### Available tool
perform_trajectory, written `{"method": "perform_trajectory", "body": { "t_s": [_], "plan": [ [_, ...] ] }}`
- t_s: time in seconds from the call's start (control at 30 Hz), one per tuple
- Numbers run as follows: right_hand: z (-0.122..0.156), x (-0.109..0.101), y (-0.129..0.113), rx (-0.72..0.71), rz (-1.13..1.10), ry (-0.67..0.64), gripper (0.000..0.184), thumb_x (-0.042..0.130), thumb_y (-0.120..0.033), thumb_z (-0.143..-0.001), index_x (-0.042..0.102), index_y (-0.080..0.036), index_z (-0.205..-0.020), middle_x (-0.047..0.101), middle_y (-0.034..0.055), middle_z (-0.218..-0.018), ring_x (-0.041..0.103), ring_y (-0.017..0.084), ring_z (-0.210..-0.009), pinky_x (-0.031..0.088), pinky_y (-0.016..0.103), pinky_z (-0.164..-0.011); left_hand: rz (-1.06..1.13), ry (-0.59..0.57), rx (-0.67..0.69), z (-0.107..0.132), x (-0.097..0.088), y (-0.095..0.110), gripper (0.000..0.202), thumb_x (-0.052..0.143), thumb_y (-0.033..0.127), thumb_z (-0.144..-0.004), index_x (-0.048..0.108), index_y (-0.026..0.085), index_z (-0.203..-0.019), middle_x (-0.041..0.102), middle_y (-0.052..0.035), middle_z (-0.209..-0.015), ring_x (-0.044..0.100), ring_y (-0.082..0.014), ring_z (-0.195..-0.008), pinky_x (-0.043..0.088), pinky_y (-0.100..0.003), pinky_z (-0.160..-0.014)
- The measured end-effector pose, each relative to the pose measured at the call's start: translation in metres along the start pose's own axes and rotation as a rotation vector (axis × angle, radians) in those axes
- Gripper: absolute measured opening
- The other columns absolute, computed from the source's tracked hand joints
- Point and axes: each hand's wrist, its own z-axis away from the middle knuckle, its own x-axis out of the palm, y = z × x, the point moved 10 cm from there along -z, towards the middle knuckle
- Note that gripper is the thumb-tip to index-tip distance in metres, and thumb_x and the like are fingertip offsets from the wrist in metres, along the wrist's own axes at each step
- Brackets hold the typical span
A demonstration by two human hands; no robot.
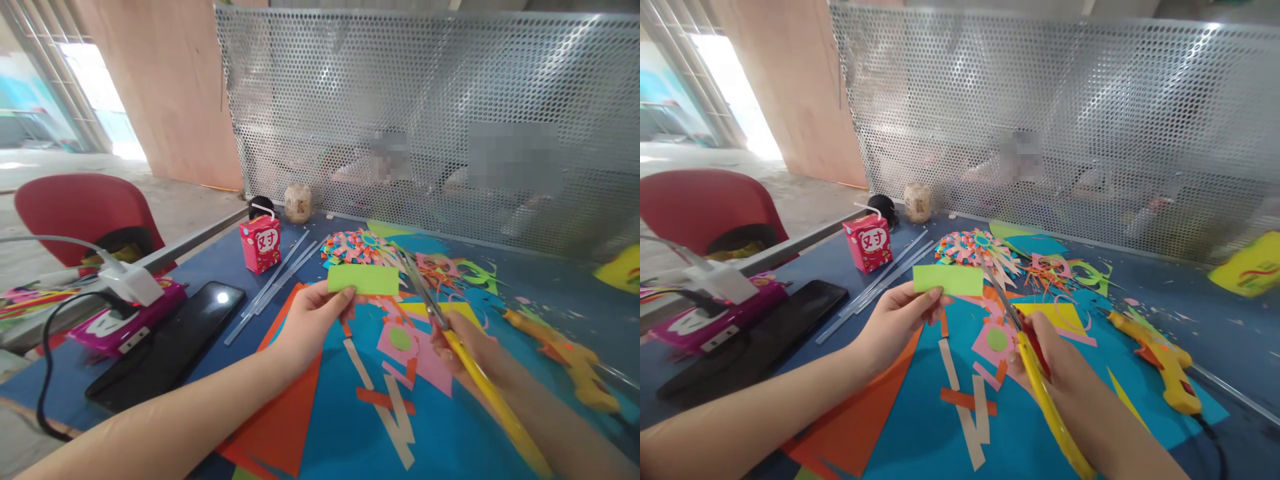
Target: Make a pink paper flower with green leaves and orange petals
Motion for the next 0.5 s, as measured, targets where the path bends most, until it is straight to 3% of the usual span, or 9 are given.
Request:
{"method": "perform_trajectory", "body": {
  "t_s": [0.1, 0.27, 0.5],
  "plan": [
    [0.001, 0.009, 0.006, 0.052, -0.061, -0.094, 0.029, 0.039, -0.055, -0.08, 0.045, -0.028, -0.081, 0.063, 0.0027, -0.077, 0.061, 0.02, -0.066, 0.05, 0.027, -0.053, 0.2, 0.045, -0.066, -0.002, -0.006, -0.006, 0.014, 0.072, 0.026, -0.065, 0.067, 0.014, -0.069, 0.07, -0.005, -0.07, 0.06, -0.0108, -0.061, 0.043, -0.021, -0.056],
    [0.0, 0.014, 0.01, 0.079, 0.014, -0.101, 0.026, 0.045, -0.052, -0.079, 0.047, -0.027, -0.089, 0.066, 0.0045, -0.086, 0.063, 0.024, -0.08, 0.049, 0.029, -0.058, 0.421, 0.074, -0.189, -0.002, -0.006, -0.016, 0.007, 0.066, 0.015, -0.072, 0.063, 0.013, -0.065, 0.073, -0.0078, -0.082, 0.067, -0.0129, -0.067, 0.047, -0.019, -0.054],
    [0.0, 0.018, 0.007, 0.079, -0.021, -0.123, 0.045, 0.043, -0.057, -0.078, 0.048, -0.026, -0.111, 0.063, 0.0087, -0.115, 0.061, 0.025, -0.101, 0.052, 0.03, -0.074, 0.343, -0.103, -0.191, 0.002, 0.012, -0.017, 0.011, 0.067, 0.023, -0.073, 0.069, 0.011, -0.072, 0.073, -0.0102, -0.08, 0.067, -0.014, -0.066, 0.045, -0.018, -0.051]
  ]
}}
